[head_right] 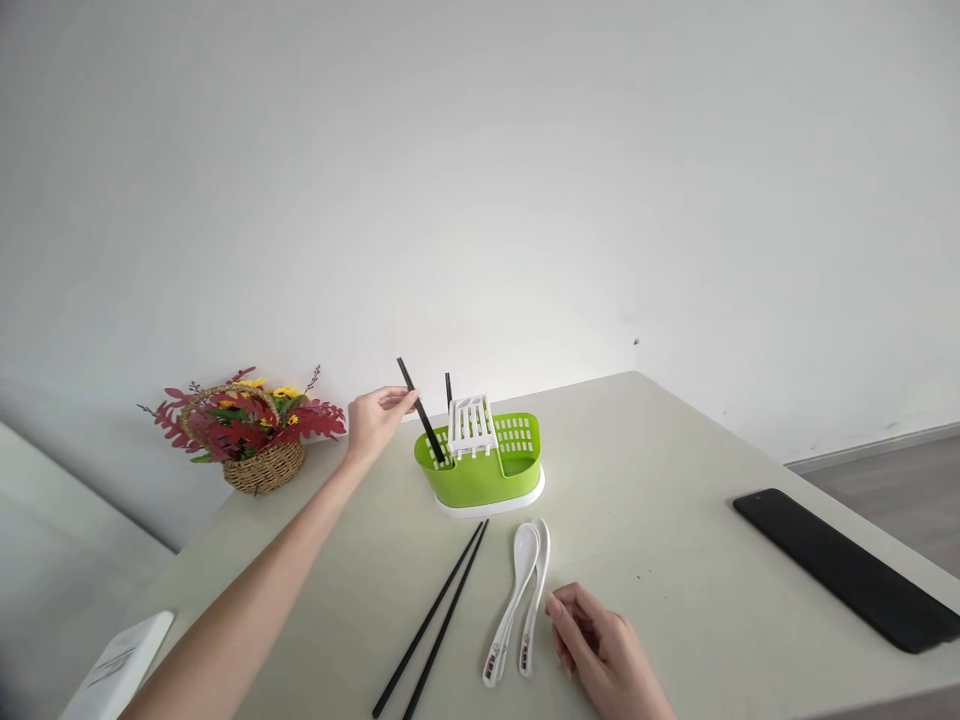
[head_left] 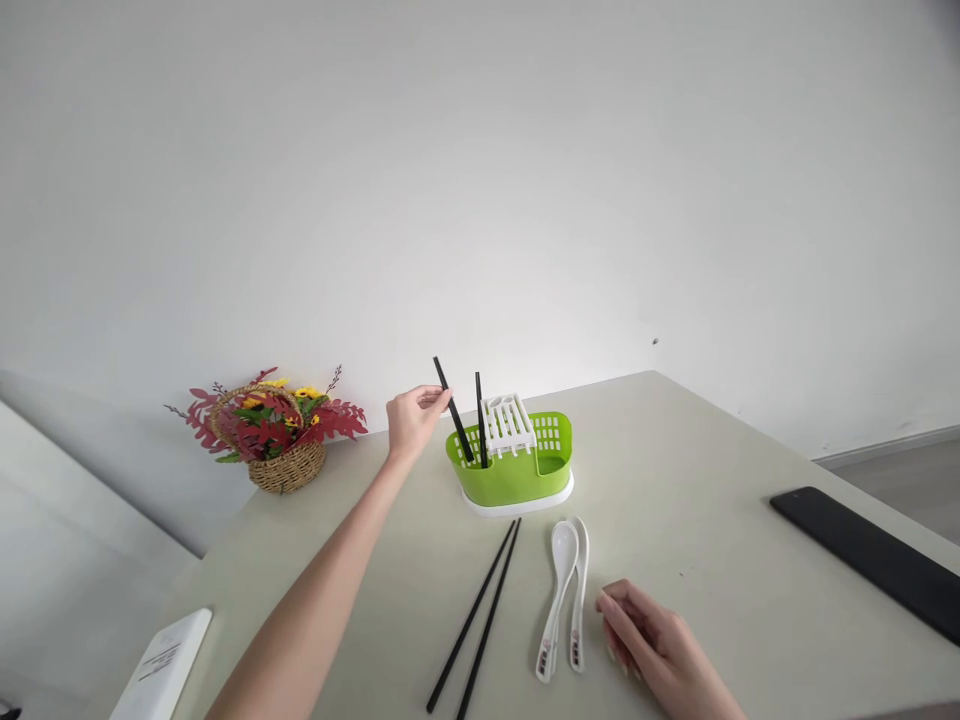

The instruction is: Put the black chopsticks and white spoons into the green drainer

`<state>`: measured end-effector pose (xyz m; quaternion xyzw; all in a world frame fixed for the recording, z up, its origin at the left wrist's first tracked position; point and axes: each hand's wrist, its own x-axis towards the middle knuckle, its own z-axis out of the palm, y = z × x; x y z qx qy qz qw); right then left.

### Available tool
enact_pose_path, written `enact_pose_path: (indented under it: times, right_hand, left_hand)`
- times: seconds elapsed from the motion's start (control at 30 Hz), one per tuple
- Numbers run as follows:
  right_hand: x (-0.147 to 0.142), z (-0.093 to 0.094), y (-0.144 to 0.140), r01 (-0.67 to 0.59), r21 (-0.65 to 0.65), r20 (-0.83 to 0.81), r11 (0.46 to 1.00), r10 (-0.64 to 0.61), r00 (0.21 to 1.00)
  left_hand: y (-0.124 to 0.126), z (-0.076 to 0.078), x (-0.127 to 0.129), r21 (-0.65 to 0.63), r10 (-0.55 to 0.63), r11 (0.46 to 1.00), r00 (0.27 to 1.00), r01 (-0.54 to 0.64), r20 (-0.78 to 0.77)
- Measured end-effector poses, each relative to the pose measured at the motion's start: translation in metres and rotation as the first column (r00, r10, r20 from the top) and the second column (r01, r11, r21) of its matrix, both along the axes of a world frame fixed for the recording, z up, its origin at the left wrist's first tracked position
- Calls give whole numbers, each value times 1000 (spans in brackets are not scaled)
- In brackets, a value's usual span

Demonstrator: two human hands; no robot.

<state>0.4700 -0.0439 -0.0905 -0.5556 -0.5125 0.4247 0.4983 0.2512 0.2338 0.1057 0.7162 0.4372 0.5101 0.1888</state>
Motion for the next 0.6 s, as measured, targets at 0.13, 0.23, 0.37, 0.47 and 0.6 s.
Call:
enact_pose_path:
  times: [0.13,0.23,0.37,0.47,0.6]
  right_hand:
    - [1,-3,3,-17,-13,-1,1000,17,1000]
    - [2,-2,4,-39,-30,1,999,39,999]
    - [4,-1,6,-64,-45,20,997,65,998]
    - [3,-1,8,-55,-39,28,998,56,998]
    - [1,-1,8,-24,-45,45,999,26,999]
  left_hand:
    - [18,-24,8,-58,-47,997,997,44,-61]
    - [24,-33,11,-89,-76,994,993,68,-92]
    - [29,-38,14,-107,-87,991,988,74,-125]
    - [31,-37,16,-116,-95,990,986,79,-139]
    - [31,-38,17,-122,-90,990,986,73,-141]
